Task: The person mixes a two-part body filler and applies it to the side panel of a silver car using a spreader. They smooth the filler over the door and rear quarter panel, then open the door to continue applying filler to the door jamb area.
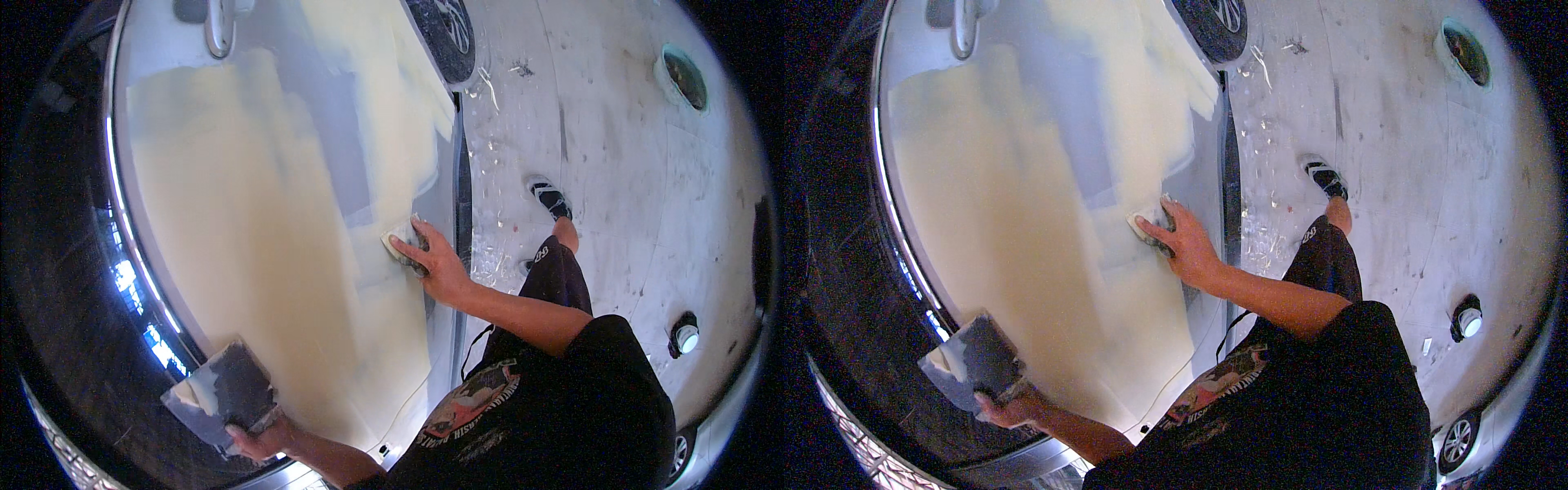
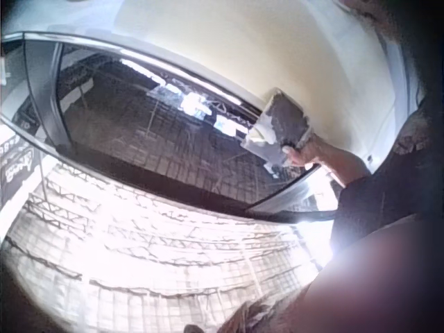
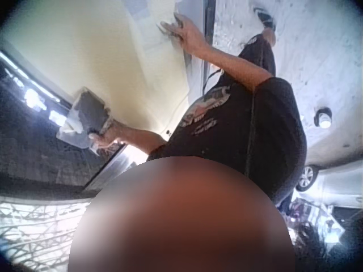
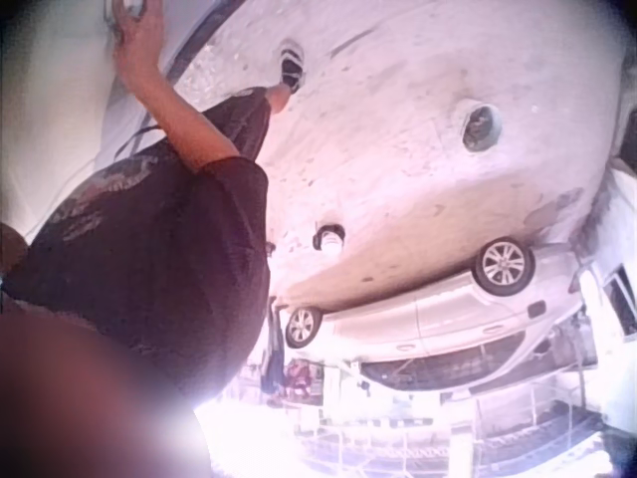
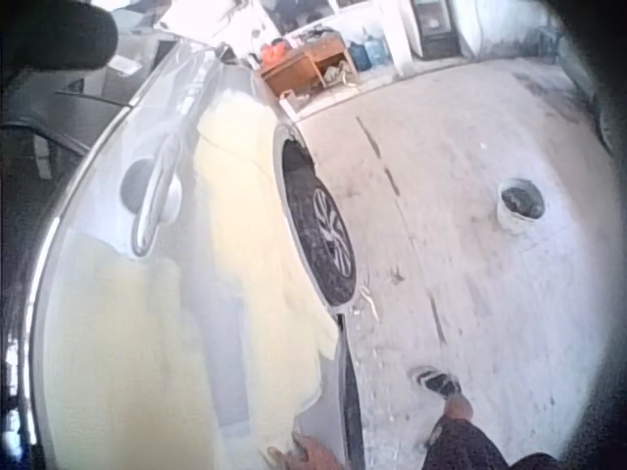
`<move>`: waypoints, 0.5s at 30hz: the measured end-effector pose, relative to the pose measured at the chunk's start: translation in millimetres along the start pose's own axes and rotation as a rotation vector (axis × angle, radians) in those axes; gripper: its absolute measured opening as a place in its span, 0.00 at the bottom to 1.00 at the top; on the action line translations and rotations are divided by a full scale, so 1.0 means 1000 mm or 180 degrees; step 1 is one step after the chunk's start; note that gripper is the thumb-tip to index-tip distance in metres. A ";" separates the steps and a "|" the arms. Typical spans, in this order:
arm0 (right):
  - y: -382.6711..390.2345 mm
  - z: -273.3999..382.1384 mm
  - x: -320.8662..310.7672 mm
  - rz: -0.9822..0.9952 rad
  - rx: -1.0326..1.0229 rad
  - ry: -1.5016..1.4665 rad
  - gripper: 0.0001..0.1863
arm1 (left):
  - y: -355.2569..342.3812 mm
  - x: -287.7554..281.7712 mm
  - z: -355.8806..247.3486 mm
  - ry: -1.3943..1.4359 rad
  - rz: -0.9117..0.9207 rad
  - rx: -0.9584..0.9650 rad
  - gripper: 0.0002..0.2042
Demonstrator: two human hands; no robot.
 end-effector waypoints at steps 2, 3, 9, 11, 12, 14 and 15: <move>0.005 0.002 -0.002 0.0197 0.0058 -0.0034 0.38 | 0.007 0.008 -0.003 -0.0859 0.0238 0.0592 0.25; 0.007 0.002 -0.005 0.0350 0.0124 -0.0087 0.37 | 0.008 0.006 0.025 -0.0638 0.0372 0.0220 0.25; -0.004 0.091 -0.068 0.0691 -0.0438 -0.0975 0.31 | 0.085 0.079 -0.043 0.2990 0.1682 -0.3782 0.23; 0.008 0.130 -0.083 0.1010 -0.0776 -0.1314 0.29 | 0.145 0.110 -0.082 0.2928 0.2429 -0.4368 0.25; 0.016 0.140 -0.078 0.1262 -0.0773 -0.1450 0.27 | 0.175 0.121 -0.097 0.2569 0.2726 -0.4689 0.27; 0.023 0.141 -0.077 0.1552 -0.0755 -0.1642 0.25 | 0.187 0.130 -0.114 0.2678 0.2803 -0.4682 0.28; 0.027 0.128 -0.075 0.1652 -0.0698 -0.1689 0.25 | 0.188 0.132 -0.118 0.2719 0.2835 -0.4692 0.28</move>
Point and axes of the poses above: each hand's wrist, its own y-axis away from the middle knuckle, its own x-axis out of the palm, z = x × y, the point moved 10 cm from there along -y, towards the middle knuckle, and after that the axes turned 8 degrees about -y, right-handed, at the moved point
